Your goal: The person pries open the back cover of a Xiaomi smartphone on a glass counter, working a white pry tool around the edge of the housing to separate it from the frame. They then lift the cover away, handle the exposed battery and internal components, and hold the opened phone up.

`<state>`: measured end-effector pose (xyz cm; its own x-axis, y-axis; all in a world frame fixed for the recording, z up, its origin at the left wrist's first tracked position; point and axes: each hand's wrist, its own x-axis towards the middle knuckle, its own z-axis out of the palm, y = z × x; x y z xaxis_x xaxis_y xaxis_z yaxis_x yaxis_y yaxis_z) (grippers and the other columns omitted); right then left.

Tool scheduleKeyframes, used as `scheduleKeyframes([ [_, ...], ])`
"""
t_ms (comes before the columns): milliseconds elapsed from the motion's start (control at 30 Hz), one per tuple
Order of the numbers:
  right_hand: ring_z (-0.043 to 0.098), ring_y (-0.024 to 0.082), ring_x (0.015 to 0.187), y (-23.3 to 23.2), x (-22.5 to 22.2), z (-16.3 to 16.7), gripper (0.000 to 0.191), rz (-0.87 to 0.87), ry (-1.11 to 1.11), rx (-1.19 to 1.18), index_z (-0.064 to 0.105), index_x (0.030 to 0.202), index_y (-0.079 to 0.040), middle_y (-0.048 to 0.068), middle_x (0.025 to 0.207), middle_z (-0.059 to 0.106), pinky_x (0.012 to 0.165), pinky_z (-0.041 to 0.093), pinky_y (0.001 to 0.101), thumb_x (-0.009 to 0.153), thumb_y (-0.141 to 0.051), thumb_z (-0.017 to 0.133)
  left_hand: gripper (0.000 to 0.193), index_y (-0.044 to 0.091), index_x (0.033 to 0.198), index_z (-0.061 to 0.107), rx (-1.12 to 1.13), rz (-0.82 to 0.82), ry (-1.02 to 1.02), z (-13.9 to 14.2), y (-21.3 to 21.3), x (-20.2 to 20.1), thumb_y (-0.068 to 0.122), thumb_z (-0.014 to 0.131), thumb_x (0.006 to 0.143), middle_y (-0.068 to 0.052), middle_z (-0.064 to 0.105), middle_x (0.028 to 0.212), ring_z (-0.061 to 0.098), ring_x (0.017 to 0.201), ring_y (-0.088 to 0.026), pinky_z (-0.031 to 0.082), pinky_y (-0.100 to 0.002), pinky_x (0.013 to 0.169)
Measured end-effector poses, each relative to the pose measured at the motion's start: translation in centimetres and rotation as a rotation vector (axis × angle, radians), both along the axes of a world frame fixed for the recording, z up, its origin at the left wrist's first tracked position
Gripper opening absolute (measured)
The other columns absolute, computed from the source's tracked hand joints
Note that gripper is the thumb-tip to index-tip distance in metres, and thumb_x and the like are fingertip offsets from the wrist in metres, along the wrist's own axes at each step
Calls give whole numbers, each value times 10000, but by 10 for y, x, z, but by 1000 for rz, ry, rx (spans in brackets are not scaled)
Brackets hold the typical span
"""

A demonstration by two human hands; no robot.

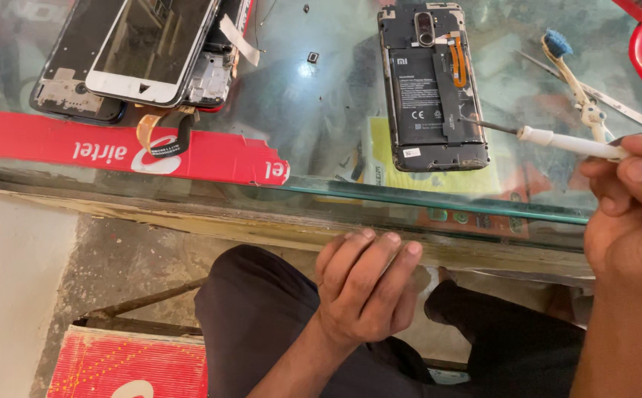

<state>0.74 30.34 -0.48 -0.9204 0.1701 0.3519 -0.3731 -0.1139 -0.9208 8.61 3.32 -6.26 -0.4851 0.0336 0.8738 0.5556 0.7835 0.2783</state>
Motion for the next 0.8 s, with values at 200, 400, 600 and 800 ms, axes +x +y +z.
scheduleKeyframes([
  [200, 532, 210, 673, 28, -8, -9, 87, -21, 48, 44, 578, 1005, 33, 148, 926, 585, 667, 459, 254, 1048, 59, 506, 368, 125, 1377, 679, -83, 205, 36, 30, 9, -24, 356, 639, 1093, -24, 580, 1404, 448, 1399, -269, 272, -480, 1242],
  [400, 496, 204, 635, 40, -10, -13, 102, -55, 51, 91, 554, 959, 44, 161, 905, 574, 660, 454, 252, 1005, 89, 475, 523, 158, 1438, 682, -176, 282, -34, 33, 16, -41, 531, 479, 1134, 3, 564, 1479, 417, 1436, -271, 113, -530, 1273],
  [600, 460, 198, 596, 40, -8, -11, 119, -80, 57, 123, 530, 913, 54, 175, 884, 563, 653, 449, 251, 963, 118, 443, 560, 260, 1439, 679, -236, 340, 22, 17, 16, -56, 589, 358, 1119, 15, 553, 1484, 388, 1450, -275, 14, -545, 1277],
  [800, 424, 191, 558, 32, -5, -5, 137, -102, 64, 156, 506, 868, 65, 189, 863, 552, 646, 444, 249, 920, 148, 411, 555, 284, 1321, 714, -183, 375, 150, 5, 20, -74, 650, 364, 1094, 44, 575, 1393, 394, 1404, -242, 22, -535, 1275],
])
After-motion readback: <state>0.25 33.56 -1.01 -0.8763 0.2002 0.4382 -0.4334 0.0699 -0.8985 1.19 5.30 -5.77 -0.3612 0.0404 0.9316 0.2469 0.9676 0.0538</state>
